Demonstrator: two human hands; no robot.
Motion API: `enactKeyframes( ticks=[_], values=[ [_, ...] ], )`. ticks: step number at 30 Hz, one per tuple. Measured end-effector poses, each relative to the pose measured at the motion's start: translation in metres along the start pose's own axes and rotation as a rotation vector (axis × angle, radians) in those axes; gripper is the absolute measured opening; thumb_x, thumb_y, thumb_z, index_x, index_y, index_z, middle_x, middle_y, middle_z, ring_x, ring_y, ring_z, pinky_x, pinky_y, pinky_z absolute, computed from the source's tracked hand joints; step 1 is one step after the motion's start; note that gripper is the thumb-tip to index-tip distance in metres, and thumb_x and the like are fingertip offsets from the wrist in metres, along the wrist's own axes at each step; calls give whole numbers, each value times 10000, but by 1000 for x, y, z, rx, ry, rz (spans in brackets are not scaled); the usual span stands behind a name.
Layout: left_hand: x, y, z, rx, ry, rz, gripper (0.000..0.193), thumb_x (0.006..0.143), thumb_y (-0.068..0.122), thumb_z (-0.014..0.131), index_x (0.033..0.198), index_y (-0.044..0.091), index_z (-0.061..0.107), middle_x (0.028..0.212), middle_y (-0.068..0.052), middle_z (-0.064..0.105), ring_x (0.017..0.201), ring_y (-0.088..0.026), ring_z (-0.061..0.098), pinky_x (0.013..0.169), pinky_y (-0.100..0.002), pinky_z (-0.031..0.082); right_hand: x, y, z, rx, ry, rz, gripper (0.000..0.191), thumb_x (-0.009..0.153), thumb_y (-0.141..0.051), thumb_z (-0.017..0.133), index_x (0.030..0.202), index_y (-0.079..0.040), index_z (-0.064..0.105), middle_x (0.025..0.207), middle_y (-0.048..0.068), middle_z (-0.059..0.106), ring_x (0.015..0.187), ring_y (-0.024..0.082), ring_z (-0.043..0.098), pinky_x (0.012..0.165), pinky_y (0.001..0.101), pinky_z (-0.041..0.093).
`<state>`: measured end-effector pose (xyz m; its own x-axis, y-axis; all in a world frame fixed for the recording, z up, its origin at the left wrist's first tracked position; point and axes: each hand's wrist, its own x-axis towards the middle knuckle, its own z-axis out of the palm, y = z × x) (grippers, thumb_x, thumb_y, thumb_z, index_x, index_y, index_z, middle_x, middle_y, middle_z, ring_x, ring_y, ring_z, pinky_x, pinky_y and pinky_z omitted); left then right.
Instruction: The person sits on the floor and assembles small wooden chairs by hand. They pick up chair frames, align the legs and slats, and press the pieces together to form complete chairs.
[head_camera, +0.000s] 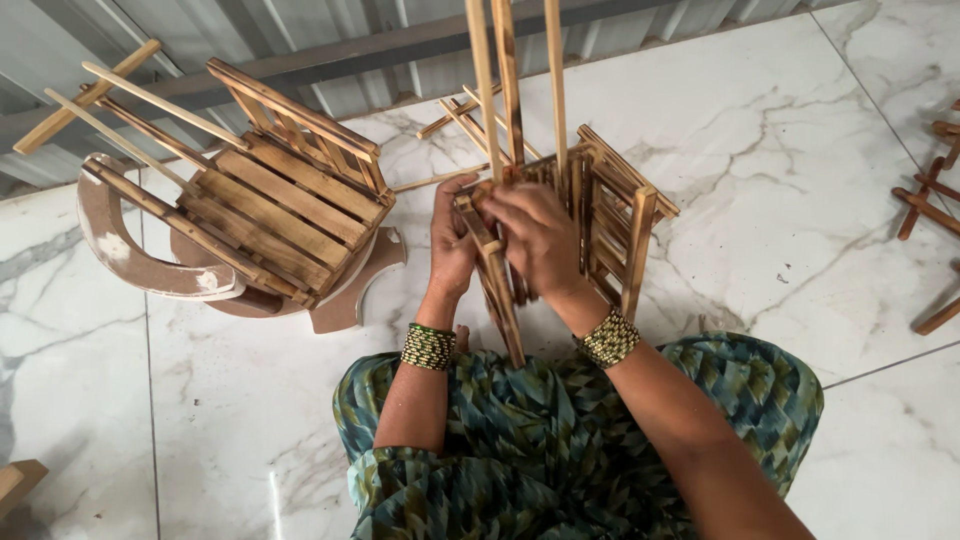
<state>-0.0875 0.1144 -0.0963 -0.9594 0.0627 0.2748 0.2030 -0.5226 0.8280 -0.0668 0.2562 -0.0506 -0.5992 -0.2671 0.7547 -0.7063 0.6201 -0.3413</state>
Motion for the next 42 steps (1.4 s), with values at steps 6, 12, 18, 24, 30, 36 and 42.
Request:
enactKeyframes(
  ticks=[6,12,18,24,30,36,42],
  values=[
    [2,15,-1,110,86,74,711,867,-106,620,1512,82,390,994,-38,682,820,-92,658,711,-218,550,9,-32,-14,640,-56,279,304,945,80,664,1183,-97,734,1170,33,712,1077,215,700,966,328,609],
    [1,9,0,273,112,173,541,904,-33,718,1399,40,514,1196,-63,690,1086,-140,669,934,-271,569,57,-28,-18,57,-360,-102,313,850,80,674,1120,-55,756,1109,54,708,1100,240,617,952,371,565],
    [4,4,-12,286,99,243,487,880,-43,705,1330,41,539,1184,-58,668,1085,-141,652,939,-280,560,68,-34,-14,72,-410,-133,227,832,61,662,1014,-35,759,1082,78,687,1085,256,634,896,362,556],
    [9,3,-19,232,218,182,377,982,-33,668,1333,44,553,1107,-35,671,982,-107,628,859,-255,541,25,-35,-37,592,-327,266,269,914,110,600,1053,-53,762,1046,60,690,975,162,699,878,276,597],
    [3,2,-7,200,194,115,380,1019,90,678,1366,52,529,1067,-19,663,916,-78,602,788,-237,522,22,-2,-23,330,-30,328,209,981,13,677,1144,-99,745,1133,65,679,964,146,693,856,270,635],
    [5,5,-8,151,120,150,511,1013,343,685,1395,72,480,1109,-8,625,938,-88,593,775,-251,507,-11,9,16,49,-41,-65,371,963,-132,602,1316,-30,648,1304,107,635,1154,306,643,883,383,582],
    [6,14,-25,386,290,200,473,1057,450,631,1310,69,511,1102,-22,617,971,-105,603,846,-280,537,-89,2,27,-136,-329,4,286,1233,-307,302,1408,-212,508,1184,22,663,1108,222,652,817,333,605]
  ],
)
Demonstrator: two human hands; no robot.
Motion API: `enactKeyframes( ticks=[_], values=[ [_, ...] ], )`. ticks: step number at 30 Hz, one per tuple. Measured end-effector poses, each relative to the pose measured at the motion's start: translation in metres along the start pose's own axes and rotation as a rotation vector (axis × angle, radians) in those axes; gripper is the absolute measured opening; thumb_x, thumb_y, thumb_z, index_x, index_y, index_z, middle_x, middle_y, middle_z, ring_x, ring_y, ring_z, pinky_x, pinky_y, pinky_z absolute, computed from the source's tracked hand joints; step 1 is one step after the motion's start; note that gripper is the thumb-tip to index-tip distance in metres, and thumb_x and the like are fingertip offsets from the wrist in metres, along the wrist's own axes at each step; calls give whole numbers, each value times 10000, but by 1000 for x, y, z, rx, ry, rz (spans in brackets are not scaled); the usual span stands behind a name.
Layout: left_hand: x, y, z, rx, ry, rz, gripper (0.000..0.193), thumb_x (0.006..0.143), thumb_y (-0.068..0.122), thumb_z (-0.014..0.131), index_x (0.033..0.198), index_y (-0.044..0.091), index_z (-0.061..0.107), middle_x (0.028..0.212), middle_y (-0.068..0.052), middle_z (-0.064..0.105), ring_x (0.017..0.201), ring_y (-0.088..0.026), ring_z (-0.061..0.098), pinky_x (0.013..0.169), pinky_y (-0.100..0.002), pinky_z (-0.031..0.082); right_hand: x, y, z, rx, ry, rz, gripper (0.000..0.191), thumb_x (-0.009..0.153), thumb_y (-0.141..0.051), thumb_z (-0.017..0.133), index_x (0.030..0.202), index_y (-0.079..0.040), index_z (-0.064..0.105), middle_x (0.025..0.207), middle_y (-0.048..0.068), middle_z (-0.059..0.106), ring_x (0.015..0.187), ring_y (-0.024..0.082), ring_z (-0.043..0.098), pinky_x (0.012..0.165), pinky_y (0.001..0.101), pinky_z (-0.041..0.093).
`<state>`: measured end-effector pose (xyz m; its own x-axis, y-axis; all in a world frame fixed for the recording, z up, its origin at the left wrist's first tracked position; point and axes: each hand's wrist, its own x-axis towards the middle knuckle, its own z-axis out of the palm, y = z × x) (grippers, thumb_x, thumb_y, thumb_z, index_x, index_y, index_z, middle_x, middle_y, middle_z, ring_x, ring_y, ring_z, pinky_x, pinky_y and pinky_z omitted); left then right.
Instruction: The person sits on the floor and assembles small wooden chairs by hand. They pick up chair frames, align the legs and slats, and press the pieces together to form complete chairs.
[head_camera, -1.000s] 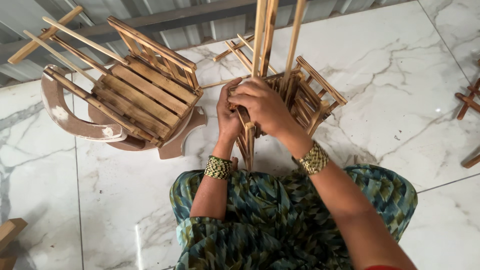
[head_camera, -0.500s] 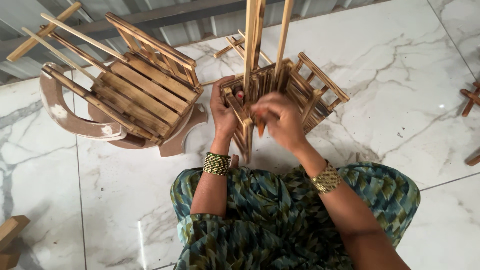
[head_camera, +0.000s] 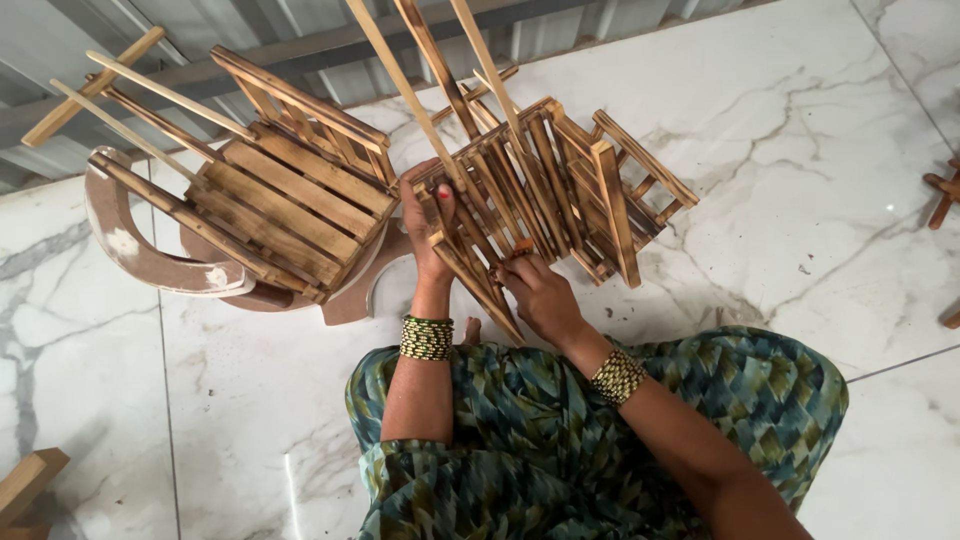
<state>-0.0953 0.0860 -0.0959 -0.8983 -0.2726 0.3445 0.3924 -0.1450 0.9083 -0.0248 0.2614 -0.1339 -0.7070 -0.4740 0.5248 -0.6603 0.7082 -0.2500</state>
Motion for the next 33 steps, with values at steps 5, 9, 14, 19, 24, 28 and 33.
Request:
enactKeyframes(
  ticks=[5,9,14,19,24,28,33],
  values=[
    [-5,1,6,38,-34,20,450,1046,451,614,1272,74,518,1089,-14,593,951,-102,594,834,-289,544,73,20,-20,89,242,-24,298,1043,-53,611,1315,-115,716,1056,65,680,981,231,656,723,307,565],
    [-10,1,18,-220,-122,-23,383,1040,312,655,1276,41,520,1123,-34,652,1000,-113,608,871,-283,532,128,14,-60,47,364,-33,224,988,-108,682,1204,-53,707,1106,64,674,1071,281,646,996,443,524],
    [-16,7,24,-189,-210,-98,331,1011,164,658,1287,48,518,1084,-37,676,916,-119,630,788,-285,550,103,0,-87,24,489,-87,281,925,-87,724,1186,13,693,1152,125,641,1114,337,614,1021,474,518],
    [-26,15,37,78,-234,17,331,998,126,678,1290,42,548,1072,-32,699,940,-120,630,842,-289,549,55,14,-80,-110,517,97,296,863,46,665,1141,26,763,1043,111,640,987,322,596,845,495,491],
    [-15,16,29,59,-94,140,299,1043,170,641,1297,48,541,1105,-35,645,976,-121,608,853,-295,540,31,7,-49,70,401,213,224,853,8,699,1061,-74,722,972,77,617,900,288,619,758,414,515],
    [-13,14,22,-43,-82,77,302,1050,216,637,1277,53,521,1069,-36,655,943,-120,638,824,-288,549,67,24,-42,155,408,319,274,913,58,674,1126,-96,752,882,41,615,671,167,574,501,282,443],
    [-16,13,29,31,-90,63,315,1038,142,656,1301,23,529,1094,-44,632,983,-118,583,876,-275,513,106,36,-54,-28,561,79,230,990,-18,706,1208,-88,728,917,38,564,759,176,575,610,306,473]
  ],
)
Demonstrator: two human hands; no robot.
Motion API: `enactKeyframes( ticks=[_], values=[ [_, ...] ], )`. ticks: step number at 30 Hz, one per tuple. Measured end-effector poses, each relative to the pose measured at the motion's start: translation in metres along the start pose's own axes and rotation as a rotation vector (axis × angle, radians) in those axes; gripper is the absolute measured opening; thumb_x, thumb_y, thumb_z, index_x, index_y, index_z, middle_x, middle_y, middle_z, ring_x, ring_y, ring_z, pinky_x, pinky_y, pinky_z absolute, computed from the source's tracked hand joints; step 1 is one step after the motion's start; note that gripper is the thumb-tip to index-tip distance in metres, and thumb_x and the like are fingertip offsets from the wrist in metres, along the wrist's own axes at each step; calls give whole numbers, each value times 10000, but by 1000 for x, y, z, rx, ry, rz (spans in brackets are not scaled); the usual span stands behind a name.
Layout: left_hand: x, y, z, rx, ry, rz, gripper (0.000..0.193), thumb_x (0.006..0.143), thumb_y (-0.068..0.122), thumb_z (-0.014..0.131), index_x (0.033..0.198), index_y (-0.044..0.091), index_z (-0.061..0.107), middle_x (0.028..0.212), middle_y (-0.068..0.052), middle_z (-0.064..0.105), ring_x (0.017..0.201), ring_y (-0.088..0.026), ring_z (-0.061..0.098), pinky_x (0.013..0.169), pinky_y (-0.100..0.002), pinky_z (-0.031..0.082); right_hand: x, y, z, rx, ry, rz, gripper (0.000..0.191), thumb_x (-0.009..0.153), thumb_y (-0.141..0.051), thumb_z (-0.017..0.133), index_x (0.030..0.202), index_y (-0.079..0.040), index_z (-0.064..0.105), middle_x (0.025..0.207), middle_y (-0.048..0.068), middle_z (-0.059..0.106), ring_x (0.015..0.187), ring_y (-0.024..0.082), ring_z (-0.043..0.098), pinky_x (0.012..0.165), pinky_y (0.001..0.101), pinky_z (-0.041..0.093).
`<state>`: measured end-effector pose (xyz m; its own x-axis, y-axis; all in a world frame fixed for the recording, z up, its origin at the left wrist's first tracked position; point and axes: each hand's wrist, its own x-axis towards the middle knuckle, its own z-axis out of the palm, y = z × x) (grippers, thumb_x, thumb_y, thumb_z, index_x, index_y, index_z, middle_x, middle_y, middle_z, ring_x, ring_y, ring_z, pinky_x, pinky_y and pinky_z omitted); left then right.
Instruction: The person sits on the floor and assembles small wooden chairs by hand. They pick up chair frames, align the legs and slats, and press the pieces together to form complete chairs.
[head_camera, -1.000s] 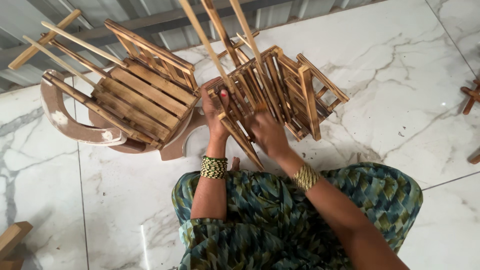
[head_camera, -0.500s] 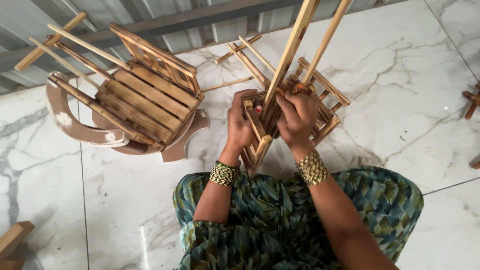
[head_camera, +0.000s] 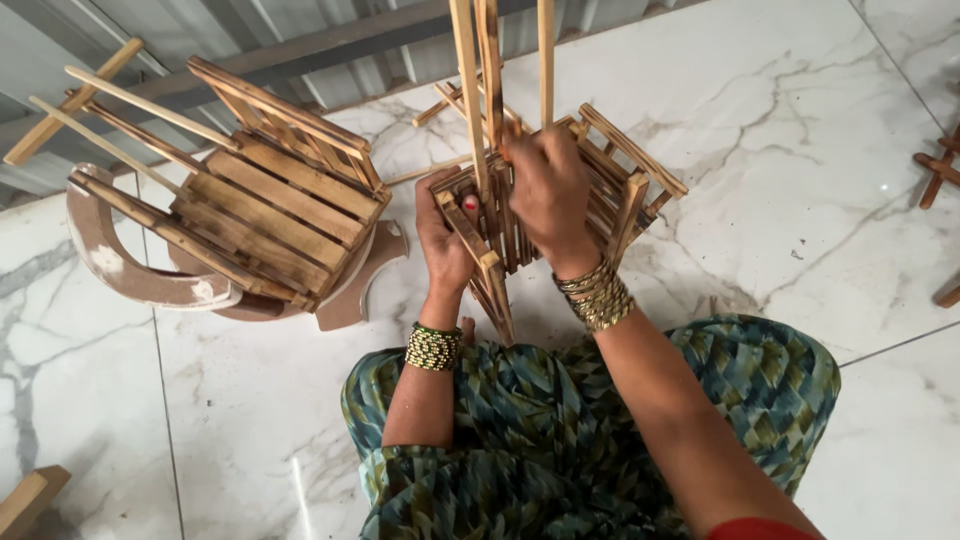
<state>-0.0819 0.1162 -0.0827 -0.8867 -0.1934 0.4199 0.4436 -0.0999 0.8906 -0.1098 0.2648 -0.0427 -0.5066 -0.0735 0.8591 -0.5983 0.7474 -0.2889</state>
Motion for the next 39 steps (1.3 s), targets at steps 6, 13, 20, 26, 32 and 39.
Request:
enactKeyframes(
  ticks=[6,13,20,26,32,39],
  values=[
    [-9,1,9,-16,-111,-114,346,991,110,649,1308,21,542,1066,-50,679,955,-120,610,848,-275,530,-48,7,-16,101,63,152,275,979,64,599,1194,-86,683,1036,80,586,906,195,648,737,327,580],
    [3,-3,6,-22,-4,26,339,1046,262,653,1277,46,530,1079,-30,653,932,-106,630,817,-279,549,-110,10,-19,94,-135,296,220,931,8,616,1062,-106,751,917,72,581,738,191,559,583,314,447],
    [0,-9,-4,-40,85,-15,308,1058,213,673,1283,60,529,1079,-19,642,951,-89,592,834,-250,522,-32,5,-16,-15,21,96,332,876,13,592,1150,-152,682,932,58,581,805,233,583,635,322,476],
    [-5,-6,0,46,126,50,366,998,92,719,1315,51,542,1106,-34,663,969,-97,621,871,-246,522,41,-8,-26,-15,-114,292,218,933,77,645,1124,-17,697,998,100,622,834,231,654,694,375,557],
    [-11,-2,6,122,221,147,381,1002,79,744,1328,37,550,1128,-71,683,997,-111,641,923,-267,531,43,-41,-41,275,44,250,235,897,97,685,1098,-25,699,1048,81,648,883,260,712,765,320,603],
    [-17,-1,13,118,200,132,391,976,52,733,1318,32,544,1114,-81,717,1002,-122,676,918,-272,552,42,-43,-35,153,-171,66,208,888,90,683,1033,-61,689,1043,33,699,948,249,692,837,358,571]
  ],
)
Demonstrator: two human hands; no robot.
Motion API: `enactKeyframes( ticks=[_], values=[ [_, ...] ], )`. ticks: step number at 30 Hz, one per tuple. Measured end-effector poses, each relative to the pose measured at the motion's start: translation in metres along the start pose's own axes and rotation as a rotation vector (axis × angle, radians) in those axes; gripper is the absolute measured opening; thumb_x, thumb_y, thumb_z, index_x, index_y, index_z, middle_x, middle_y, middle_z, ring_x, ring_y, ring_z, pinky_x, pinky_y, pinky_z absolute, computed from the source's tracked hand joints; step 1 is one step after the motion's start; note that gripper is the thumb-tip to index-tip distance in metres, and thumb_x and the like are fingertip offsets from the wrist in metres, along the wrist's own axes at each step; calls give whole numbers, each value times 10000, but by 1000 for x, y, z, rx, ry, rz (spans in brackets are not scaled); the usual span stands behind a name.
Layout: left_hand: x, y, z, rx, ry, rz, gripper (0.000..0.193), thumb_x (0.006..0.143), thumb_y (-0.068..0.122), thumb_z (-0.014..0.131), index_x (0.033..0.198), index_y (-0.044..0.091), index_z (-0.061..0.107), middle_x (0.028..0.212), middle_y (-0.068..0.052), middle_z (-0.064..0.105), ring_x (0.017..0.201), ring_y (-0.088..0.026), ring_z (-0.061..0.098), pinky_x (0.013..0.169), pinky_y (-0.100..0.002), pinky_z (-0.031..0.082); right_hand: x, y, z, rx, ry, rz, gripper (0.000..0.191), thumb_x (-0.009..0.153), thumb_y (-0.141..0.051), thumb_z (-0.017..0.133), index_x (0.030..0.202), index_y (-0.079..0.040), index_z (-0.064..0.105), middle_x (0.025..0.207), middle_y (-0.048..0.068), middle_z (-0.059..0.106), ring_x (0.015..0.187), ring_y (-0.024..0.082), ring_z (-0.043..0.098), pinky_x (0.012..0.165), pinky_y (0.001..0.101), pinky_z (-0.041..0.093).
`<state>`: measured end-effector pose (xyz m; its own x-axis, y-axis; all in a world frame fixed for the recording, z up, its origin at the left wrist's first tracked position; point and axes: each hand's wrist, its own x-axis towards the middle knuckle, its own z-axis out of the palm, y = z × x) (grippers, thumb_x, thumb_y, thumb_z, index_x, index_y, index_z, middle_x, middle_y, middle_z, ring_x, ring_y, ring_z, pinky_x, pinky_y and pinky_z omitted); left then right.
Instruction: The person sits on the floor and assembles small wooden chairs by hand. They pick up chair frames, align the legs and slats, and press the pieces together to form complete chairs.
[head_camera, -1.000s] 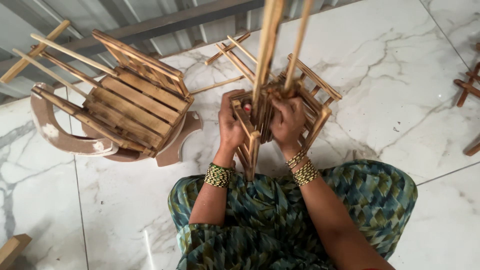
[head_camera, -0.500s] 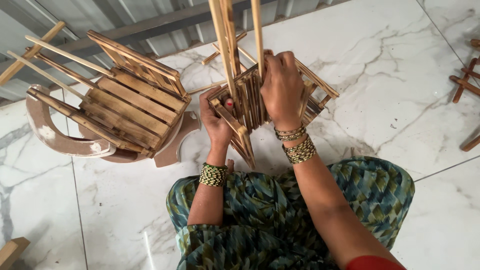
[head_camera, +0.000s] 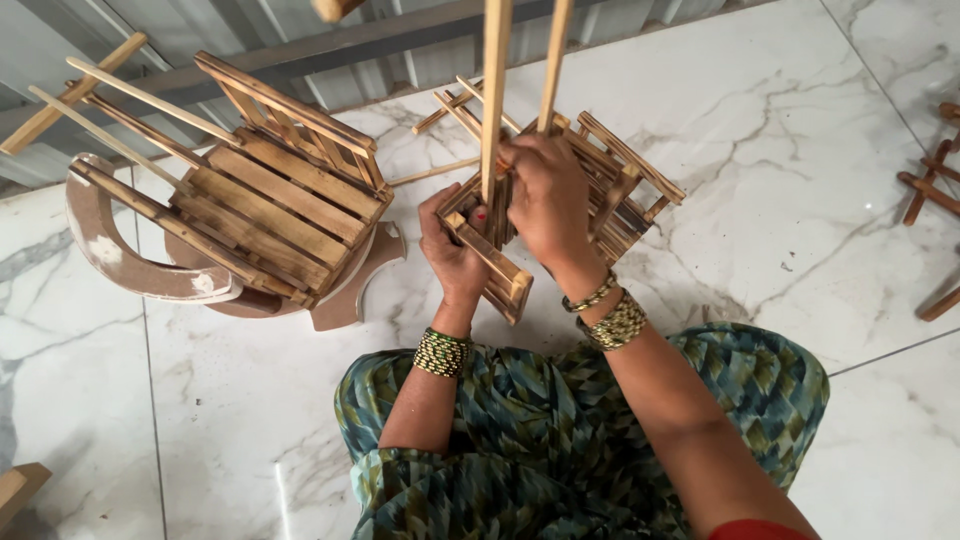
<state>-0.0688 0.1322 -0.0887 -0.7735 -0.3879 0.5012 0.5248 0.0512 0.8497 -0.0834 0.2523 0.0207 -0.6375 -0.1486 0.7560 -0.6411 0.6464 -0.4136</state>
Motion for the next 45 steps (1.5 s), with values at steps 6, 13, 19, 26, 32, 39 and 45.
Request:
enactKeyframes(
  ticks=[6,13,19,26,32,39,45],
  values=[
    [0,-4,-1,-12,-3,-66,370,980,63,723,1307,39,552,1072,-67,732,948,-107,681,865,-264,565,-5,4,8,-17,-47,47,142,886,54,667,995,-27,710,972,60,689,856,247,669,703,360,532],
    [6,-10,-8,-25,1,-55,342,1017,115,704,1307,47,535,1107,-56,711,989,-103,655,897,-265,543,0,18,-13,224,-166,204,211,952,30,644,1048,-115,763,954,-12,702,817,133,695,713,247,582],
    [11,-9,-17,-45,-41,-71,340,1028,142,705,1302,53,526,1069,-39,690,945,-98,627,865,-254,531,43,74,-34,-87,-301,127,193,969,40,627,989,-78,779,1004,67,704,868,195,677,800,313,557],
    [20,-11,-23,38,-35,-8,346,1012,105,718,1303,50,539,1128,-55,697,1009,-122,656,903,-278,544,57,80,-67,-82,-805,207,134,907,-18,670,848,-62,781,978,63,728,918,203,697,839,357,543],
    [19,-14,-20,64,-100,-109,345,985,90,745,1280,55,571,1038,-43,736,923,-110,659,834,-263,549,44,86,-97,9,-877,262,197,860,13,676,947,-102,810,990,52,723,902,208,698,809,343,544],
    [25,-14,-28,-139,-109,-123,317,995,120,714,1263,50,559,1049,-28,694,903,-97,646,800,-254,547,38,103,-70,356,-586,393,209,939,13,634,1050,-79,786,1038,35,690,905,158,670,798,294,548],
    [32,-17,-33,-66,-55,-80,329,1026,233,721,1254,51,568,1053,-4,653,936,-79,603,844,-246,521,14,124,-95,844,-714,529,198,932,-9,683,1052,-132,782,997,5,709,950,116,652,914,279,567]
  ],
)
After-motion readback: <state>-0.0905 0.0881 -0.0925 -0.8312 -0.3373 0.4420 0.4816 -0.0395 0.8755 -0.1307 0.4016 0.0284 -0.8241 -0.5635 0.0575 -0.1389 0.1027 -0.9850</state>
